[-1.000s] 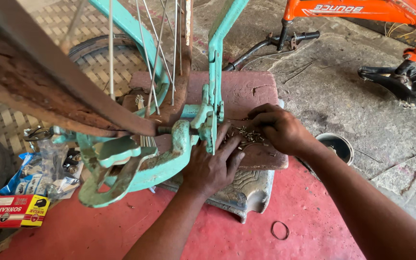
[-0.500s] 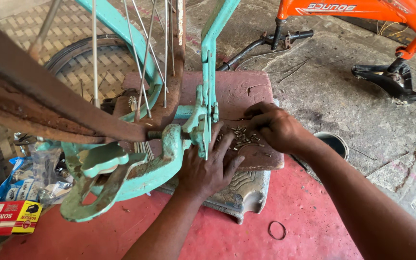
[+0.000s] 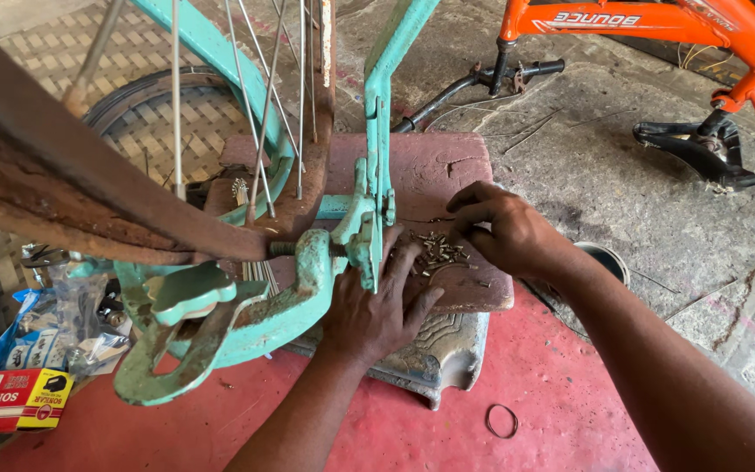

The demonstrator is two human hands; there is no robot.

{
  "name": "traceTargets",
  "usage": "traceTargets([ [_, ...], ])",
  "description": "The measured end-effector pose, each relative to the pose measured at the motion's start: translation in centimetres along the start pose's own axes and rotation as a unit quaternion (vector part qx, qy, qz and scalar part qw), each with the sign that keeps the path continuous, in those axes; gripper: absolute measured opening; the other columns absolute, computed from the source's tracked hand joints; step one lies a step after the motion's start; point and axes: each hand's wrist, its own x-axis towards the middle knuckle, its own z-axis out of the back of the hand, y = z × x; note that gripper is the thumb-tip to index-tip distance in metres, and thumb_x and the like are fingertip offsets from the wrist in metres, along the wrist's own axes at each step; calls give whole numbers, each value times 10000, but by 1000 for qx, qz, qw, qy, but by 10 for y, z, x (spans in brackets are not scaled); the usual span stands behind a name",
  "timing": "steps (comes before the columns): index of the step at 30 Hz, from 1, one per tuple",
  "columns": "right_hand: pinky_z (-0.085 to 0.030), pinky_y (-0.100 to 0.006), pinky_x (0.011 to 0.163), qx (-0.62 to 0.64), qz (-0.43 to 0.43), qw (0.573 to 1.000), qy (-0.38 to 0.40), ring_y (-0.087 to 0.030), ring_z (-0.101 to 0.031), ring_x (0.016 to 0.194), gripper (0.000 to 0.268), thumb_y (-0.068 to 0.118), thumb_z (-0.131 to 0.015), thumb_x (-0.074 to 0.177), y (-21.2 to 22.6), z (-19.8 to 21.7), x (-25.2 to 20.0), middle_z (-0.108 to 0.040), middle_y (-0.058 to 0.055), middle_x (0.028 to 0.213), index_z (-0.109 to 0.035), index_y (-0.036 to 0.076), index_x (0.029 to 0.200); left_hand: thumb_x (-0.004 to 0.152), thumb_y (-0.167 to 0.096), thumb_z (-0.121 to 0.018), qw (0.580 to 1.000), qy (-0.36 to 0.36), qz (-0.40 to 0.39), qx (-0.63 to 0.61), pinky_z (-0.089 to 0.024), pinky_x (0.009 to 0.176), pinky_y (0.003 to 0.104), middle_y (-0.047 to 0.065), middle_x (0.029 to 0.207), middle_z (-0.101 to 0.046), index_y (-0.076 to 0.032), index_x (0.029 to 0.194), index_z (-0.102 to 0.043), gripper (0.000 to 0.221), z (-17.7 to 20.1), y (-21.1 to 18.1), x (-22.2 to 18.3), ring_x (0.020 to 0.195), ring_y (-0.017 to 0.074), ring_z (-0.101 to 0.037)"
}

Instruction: The person repairs a bicycle wheel by tightening the spokes and adjusting the rim on a truing stand using a spoke wrench and by hand.

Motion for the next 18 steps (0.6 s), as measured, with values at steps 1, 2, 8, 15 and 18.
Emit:
traceTargets([
  [1, -591, -344, 977, -11, 15, 1000, -6, -273, -680, 1143, 186, -2, -631, 850, -2, 1, 0, -652, -100, 1301, -790, 94, 857, 968, -552, -621, 1000, 5, 3, -9, -497, 966, 580, 150, 1576, -433, -175, 1361, -591, 545, 0, 0, 0, 1356, 432, -503],
  [2, -591, -344, 977, -12, 15, 1000, -6, -273, -680, 1143, 186, -2, -631, 850, -3, 1, 0, -652, -100, 1301, -790, 94, 857, 968, -552, -621, 1000, 5, 3, -10, -497, 966, 580, 150, 1576, -433, -175, 1361, -591, 545, 0, 0, 0, 1356, 432, -503],
  [8, -542, -355, 949, -14, 56, 998, 7, -290, -635, 1207, 216, 10, -626, 892, 2, 0, -2, -647, -118, 1307, -809, 120, 859, 911, -519, -695, 999, -29, -41, -4, -499, 922, 570, 135, 1553, -443, -247, 1268, -646, 452, 2, -2, -2, 1332, 411, -512],
  [15, -587, -336, 929, 5, 9, 1000, 9, -280, -696, 1119, 69, 88, -721, 865, 4, 9, -4, -645, -125, 1295, -781, 107, 894, 915, -491, -687, 1000, -6, -23, -12, -491, 940, 568, 133, 1512, -458, -150, 1260, -606, 492, 8, -4, 1, 1296, 409, -520],
  [18, -574, -331, 917, -30, 78, 996, 17, -287, -686, 1153, 69, 81, -728, 878, 1, -1, -1, -665, -134, 1274, -791, 107, 872, 926, -488, -679, 999, 0, -17, -29, -496, 933, 556, 144, 1505, -461, -128, 1277, -573, 514, 10, -5, 3, 1293, 411, -525],
])
